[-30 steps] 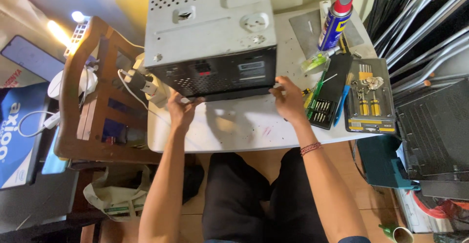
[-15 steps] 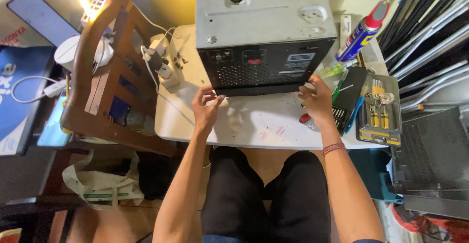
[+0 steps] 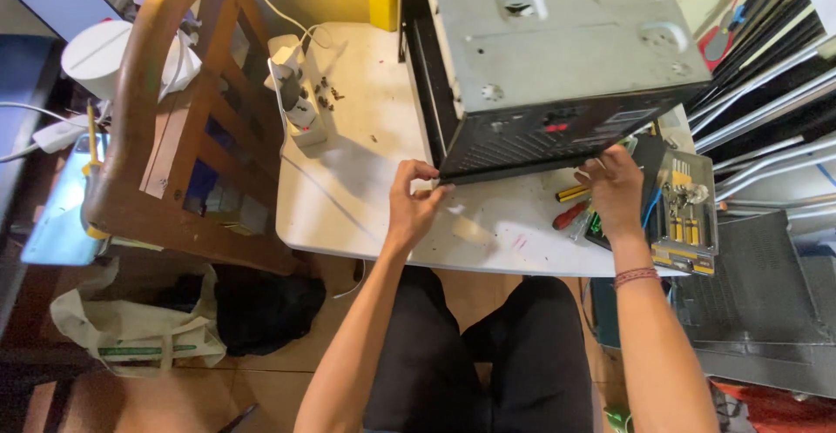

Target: The person removes the side panel of a computer case using a screwdriver, then uses a brush to clean dust from the interior components. The person handles the case, screws, and cleaning tools throughout the process.

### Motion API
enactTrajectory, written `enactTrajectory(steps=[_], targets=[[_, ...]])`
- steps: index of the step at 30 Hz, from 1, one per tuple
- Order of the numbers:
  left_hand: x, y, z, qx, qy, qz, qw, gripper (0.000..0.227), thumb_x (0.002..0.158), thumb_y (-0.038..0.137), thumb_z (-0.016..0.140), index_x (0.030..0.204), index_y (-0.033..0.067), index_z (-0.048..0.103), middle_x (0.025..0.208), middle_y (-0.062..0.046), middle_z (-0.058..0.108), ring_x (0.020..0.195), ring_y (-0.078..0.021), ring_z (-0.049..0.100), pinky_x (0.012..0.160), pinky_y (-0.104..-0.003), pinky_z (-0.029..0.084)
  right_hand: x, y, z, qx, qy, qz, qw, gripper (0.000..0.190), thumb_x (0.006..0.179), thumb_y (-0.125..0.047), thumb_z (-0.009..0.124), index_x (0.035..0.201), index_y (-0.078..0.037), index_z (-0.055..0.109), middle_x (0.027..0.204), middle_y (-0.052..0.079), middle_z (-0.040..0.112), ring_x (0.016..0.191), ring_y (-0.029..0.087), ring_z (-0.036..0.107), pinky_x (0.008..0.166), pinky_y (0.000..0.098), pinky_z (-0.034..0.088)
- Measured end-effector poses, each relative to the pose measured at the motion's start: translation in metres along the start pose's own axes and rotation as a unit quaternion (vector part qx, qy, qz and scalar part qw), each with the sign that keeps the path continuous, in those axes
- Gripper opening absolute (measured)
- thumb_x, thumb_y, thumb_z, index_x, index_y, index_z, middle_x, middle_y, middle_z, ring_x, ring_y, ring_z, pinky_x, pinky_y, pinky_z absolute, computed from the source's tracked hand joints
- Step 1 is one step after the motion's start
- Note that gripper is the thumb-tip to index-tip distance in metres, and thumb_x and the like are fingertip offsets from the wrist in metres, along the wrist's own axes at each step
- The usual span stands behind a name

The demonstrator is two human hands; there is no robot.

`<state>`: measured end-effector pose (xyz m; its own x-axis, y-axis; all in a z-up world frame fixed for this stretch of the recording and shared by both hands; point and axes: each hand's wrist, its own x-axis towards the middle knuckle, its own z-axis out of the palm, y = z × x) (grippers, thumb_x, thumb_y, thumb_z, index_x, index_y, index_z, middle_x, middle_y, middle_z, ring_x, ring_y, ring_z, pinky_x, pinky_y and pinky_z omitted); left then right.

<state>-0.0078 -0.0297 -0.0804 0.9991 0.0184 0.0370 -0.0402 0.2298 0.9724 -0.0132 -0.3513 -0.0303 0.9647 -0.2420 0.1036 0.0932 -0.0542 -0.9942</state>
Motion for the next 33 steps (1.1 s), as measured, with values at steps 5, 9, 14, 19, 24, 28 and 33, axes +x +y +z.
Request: enactTrajectory(steps=[5, 9, 14, 19, 24, 28, 33], targets=[[-0.007, 0.011, -0.003, 0.009, -0.014, 0.048, 0.999, 0.025, 0.085, -0.003, 0.078, 0.102, 0.0028, 0.061, 0.113, -0.004, 0.051, 0.097, -0.0137, 0.061, 0.072, -0.026, 0.061, 0.007, -0.001, -0.005, -0.074, -0.018, 0.016, 0.997, 0.013, 0.102, 0.0, 0.059, 0.113, -0.008, 0.061, 0.114, 0.003, 0.069, 0.106, 0.014, 0.068, 0.099, 0.0372, 0.061], [-0.004, 0.02, -0.007, 0.0, -0.035, 0.078, 0.996, 0.021, 0.089, 0.01, 0.08, 0.103, 0.0033, 0.065, 0.111, -0.002, 0.051, 0.095, -0.0132, 0.062, 0.074, -0.028, 0.061, -0.001, -0.021, 0.014, -0.081, -0.008, 0.015, 0.997, 0.01, 0.107, -0.004, 0.058, 0.116, -0.009, 0.06, 0.116, 0.002, 0.069, 0.106, 0.014, 0.067, 0.102, 0.0368, 0.06], [0.0, 0.025, -0.007, 0.098, -0.007, 0.128, 0.987, 0.016, 0.09, 0.017, 0.08, 0.099, 0.0051, 0.074, 0.106, -0.004, 0.057, 0.099, -0.0188, 0.055, 0.084, -0.034, 0.049, 0.003, -0.013, 0.011, -0.079, -0.001, 0.02, 0.997, 0.013, 0.107, -0.002, 0.058, 0.118, -0.008, 0.061, 0.116, 0.003, 0.068, 0.107, 0.014, 0.066, 0.099, 0.0371, 0.059], [0.006, 0.038, -0.01, 0.126, -0.022, 0.144, 0.981, 0.013, 0.09, 0.015, 0.08, 0.099, 0.0071, 0.076, 0.102, -0.005, 0.061, 0.103, -0.0224, 0.052, 0.092, -0.035, 0.045, 0.003, -0.014, 0.012, -0.094, -0.01, 0.019, 0.995, 0.011, 0.105, -0.001, 0.057, 0.114, -0.007, 0.059, 0.117, 0.003, 0.069, 0.108, 0.014, 0.068, 0.1, 0.0373, 0.061], [0.009, 0.052, -0.015, 0.1, -0.037, 0.194, 0.975, 0.024, 0.085, 0.003, 0.077, 0.109, 0.0067, 0.075, 0.11, -0.006, 0.07, 0.108, -0.0229, 0.056, 0.096, -0.036, 0.045, 0.005, -0.007, 0.013, -0.085, 0.006, 0.039, 0.996, 0.01, 0.106, -0.003, 0.06, 0.115, -0.008, 0.059, 0.118, 0.004, 0.07, 0.11, 0.016, 0.069, 0.101, 0.0378, 0.06], [0.008, 0.048, -0.015, 0.07, -0.047, 0.158, 0.984, 0.019, 0.085, -0.004, 0.075, 0.101, 0.0073, 0.075, 0.103, -0.004, 0.07, 0.106, -0.0229, 0.056, 0.092, -0.034, 0.05, 0.002, -0.016, 0.024, -0.127, -0.002, 0.029, 0.992, 0.011, 0.105, -0.004, 0.059, 0.115, -0.008, 0.058, 0.119, 0.003, 0.068, 0.11, 0.017, 0.068, 0.101, 0.0392, 0.056], [0.012, 0.028, -0.015, 0.079, -0.045, 0.187, 0.978, 0.021, 0.083, -0.004, 0.075, 0.1, 0.008, 0.076, 0.101, -0.004, 0.071, 0.108, -0.0213, 0.057, 0.095, -0.034, 0.051, 0.004, -0.01, 0.019, -0.1, 0.01, 0.043, 0.994, 0.006, 0.107, -0.007, 0.06, 0.113, -0.009, 0.058, 0.118, 0.002, 0.069, 0.11, 0.018, 0.069, 0.101, 0.0401, 0.056]])
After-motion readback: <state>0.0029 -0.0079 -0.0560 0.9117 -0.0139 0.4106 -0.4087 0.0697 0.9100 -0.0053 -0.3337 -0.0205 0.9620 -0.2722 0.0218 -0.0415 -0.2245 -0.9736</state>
